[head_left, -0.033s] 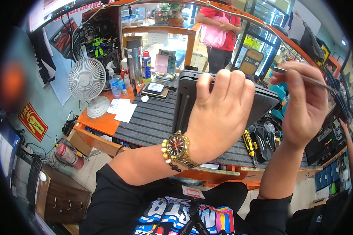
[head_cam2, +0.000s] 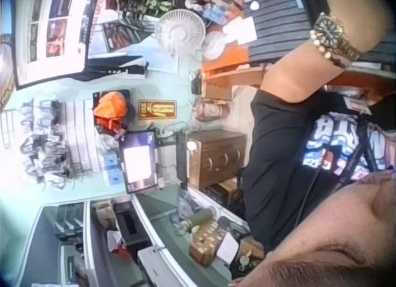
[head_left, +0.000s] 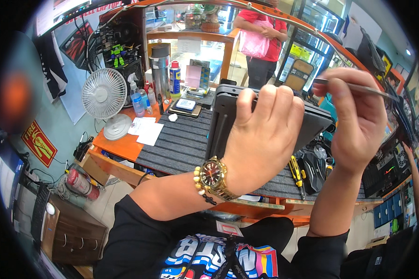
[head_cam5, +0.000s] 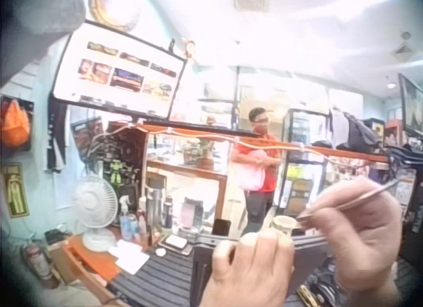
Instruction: The person pries the bottom cover off a laptop using a flat tool and then uses tweezers to work on the internal components.
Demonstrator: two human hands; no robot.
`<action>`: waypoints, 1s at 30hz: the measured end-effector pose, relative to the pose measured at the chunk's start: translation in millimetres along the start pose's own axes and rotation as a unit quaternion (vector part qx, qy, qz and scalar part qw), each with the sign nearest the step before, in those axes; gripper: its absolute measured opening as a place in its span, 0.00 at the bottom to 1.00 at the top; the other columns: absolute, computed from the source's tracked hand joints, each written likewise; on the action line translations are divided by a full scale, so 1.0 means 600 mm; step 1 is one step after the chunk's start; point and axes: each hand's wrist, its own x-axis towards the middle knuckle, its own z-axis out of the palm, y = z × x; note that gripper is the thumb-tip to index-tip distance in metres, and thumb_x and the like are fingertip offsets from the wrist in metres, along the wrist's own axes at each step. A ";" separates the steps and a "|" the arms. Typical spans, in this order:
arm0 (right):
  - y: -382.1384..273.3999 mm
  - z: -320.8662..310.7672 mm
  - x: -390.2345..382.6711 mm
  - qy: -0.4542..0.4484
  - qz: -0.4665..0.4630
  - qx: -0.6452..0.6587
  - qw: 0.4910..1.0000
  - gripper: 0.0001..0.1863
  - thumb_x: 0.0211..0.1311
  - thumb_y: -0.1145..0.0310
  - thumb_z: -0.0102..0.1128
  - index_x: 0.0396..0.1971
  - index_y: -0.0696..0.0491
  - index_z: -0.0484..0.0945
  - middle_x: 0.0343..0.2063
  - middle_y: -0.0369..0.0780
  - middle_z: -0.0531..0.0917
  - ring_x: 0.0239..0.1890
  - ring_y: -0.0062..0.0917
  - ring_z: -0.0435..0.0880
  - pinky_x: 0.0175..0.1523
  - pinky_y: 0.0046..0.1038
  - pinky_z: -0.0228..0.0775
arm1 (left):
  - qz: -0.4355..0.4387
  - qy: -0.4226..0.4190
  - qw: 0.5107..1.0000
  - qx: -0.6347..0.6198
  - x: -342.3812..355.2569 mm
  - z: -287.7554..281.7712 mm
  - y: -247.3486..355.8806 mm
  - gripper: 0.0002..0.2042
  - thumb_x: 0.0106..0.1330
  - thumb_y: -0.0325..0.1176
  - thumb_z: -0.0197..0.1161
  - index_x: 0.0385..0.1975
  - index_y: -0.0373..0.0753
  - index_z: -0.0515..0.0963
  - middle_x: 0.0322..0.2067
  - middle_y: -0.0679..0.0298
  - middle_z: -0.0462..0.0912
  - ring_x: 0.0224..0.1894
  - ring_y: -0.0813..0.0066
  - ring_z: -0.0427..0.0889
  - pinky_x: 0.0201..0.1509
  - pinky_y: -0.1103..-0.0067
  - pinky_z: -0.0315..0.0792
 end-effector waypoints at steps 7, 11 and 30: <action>-0.021 0.088 0.068 -0.165 0.029 -0.076 0.983 0.04 0.69 0.78 0.66 0.38 0.64 0.84 0.33 0.39 0.88 0.38 0.20 0.87 0.48 0.23 0.80 | 0.022 -0.036 0.999 0.012 -0.019 -0.006 -0.002 0.19 0.66 0.37 0.62 0.54 0.35 0.82 0.55 0.51 0.78 0.65 0.50 0.70 0.70 0.49 0.55; -0.020 0.101 0.081 -0.226 0.066 -0.138 0.962 0.07 0.63 0.74 0.70 0.32 0.64 0.85 0.28 0.39 0.88 0.33 0.19 0.86 0.43 0.25 0.78 | 0.011 -0.051 0.998 -0.027 -0.022 -0.002 -0.007 0.21 0.66 0.38 0.62 0.56 0.35 0.83 0.60 0.47 0.78 0.72 0.45 0.66 0.75 0.46 0.51; -0.003 0.112 0.074 -0.260 0.090 -0.142 0.951 0.04 0.64 0.77 0.66 0.33 0.63 0.84 0.29 0.40 0.89 0.32 0.21 0.87 0.42 0.25 0.78 | 0.016 -0.039 0.998 -0.041 -0.036 0.003 -0.012 0.20 0.66 0.40 0.62 0.51 0.36 0.87 0.56 0.50 0.84 0.71 0.42 0.69 0.77 0.45 0.49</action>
